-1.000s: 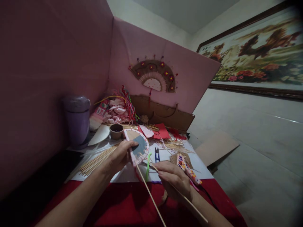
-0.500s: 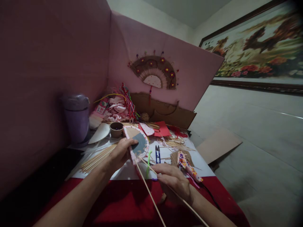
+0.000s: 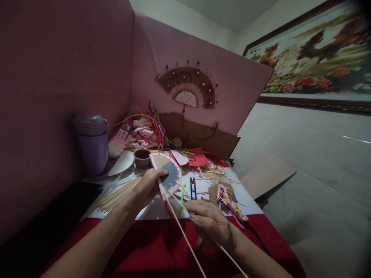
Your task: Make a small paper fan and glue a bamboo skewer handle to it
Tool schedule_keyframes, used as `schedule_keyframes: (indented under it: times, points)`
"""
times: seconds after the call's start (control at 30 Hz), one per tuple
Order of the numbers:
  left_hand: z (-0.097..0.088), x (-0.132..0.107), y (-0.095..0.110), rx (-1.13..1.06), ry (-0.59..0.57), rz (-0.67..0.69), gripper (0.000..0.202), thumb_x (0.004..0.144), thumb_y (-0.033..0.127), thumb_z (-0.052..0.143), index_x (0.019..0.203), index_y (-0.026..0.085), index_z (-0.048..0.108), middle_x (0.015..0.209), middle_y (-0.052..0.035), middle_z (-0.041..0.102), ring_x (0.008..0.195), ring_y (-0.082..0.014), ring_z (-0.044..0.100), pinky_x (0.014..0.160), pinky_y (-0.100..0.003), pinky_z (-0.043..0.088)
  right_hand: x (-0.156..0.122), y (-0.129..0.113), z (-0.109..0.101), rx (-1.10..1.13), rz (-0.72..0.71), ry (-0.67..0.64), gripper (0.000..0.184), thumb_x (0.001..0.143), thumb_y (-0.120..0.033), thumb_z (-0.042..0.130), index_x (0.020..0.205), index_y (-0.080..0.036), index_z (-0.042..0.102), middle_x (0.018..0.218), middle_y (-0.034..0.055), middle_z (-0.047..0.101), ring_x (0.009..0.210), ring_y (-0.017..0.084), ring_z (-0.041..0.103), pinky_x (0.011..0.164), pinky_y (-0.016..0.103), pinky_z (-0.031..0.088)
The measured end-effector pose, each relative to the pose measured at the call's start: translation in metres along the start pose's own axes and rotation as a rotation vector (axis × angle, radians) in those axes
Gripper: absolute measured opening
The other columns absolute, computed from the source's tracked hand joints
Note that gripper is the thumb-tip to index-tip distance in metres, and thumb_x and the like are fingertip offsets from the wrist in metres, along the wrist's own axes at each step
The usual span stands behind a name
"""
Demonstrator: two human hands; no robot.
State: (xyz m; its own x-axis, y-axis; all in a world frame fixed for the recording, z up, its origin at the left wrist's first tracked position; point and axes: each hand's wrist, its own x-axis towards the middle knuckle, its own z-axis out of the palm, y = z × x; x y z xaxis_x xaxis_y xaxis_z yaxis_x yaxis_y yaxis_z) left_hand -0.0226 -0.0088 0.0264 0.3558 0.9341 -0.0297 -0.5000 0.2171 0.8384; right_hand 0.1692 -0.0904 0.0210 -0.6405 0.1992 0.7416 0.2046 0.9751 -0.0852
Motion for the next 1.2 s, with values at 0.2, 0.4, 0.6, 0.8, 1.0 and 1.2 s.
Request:
schedule_keyframes:
  times: [0.2,0.4,0.6,0.8,1.0,1.2]
  points:
    - [0.001,0.000,0.001,-0.039,0.006,0.007,0.009,0.065,0.016,0.062,0.070,0.009,0.061,0.061,-0.0037,0.062,0.051,-0.0119,0.056,0.048,-0.022,0.047,-0.003,0.001,0.002,-0.018,0.017,0.019,0.032,0.088,-0.010,0.041,0.119,-0.018,0.041,0.114,0.0137,0.059,0.106,0.020,0.057,0.083,0.038,0.052]
    - [0.003,0.000,0.001,-0.053,0.048,-0.011,0.011,0.065,0.015,0.061,0.074,0.008,0.062,0.062,-0.0039,0.063,0.048,-0.0113,0.055,0.046,-0.023,0.048,-0.003,0.000,0.000,-0.072,0.004,-0.037,0.027,0.087,-0.007,0.042,0.112,-0.016,0.043,0.113,0.0156,0.060,0.109,0.022,0.055,0.082,0.039,0.052]
    - [0.001,0.001,0.002,-0.040,0.069,-0.001,0.007,0.065,0.015,0.061,0.069,0.009,0.060,0.057,-0.0026,0.061,0.045,-0.0108,0.054,0.040,-0.021,0.045,0.000,0.005,0.002,-0.096,-0.023,-0.006,0.021,0.087,-0.007,0.040,0.106,-0.016,0.044,0.116,0.0161,0.058,0.108,0.021,0.055,0.082,0.037,0.052]
    - [-0.002,0.005,0.008,-0.035,0.113,0.039,0.007,0.064,0.014,0.060,0.069,0.009,0.062,0.059,-0.0032,0.064,0.046,-0.0117,0.056,0.041,-0.021,0.047,0.004,0.022,0.000,-0.140,-0.030,-0.122,0.010,0.088,-0.013,0.040,0.093,-0.016,0.048,0.110,0.0137,0.061,0.107,0.019,0.055,0.081,0.035,0.052]
    - [-0.006,0.008,0.011,-0.043,0.169,0.071,0.009,0.065,0.012,0.057,0.072,0.008,0.062,0.058,-0.0039,0.065,0.045,-0.0128,0.058,0.041,-0.022,0.049,0.005,0.039,0.005,-0.200,-0.096,-0.103,0.014,0.089,-0.013,0.039,0.083,-0.014,0.052,0.105,0.0138,0.064,0.105,0.018,0.056,0.082,0.034,0.052]
    - [-0.011,0.012,0.012,-0.046,0.194,0.095,0.012,0.065,0.011,0.057,0.076,0.008,0.062,0.061,-0.0044,0.066,0.048,-0.0138,0.060,0.043,-0.023,0.051,0.004,0.051,0.009,-0.260,-0.118,-0.177,0.017,0.088,-0.015,0.038,0.081,-0.013,0.053,0.105,0.0144,0.063,0.105,0.018,0.055,0.081,0.034,0.052]
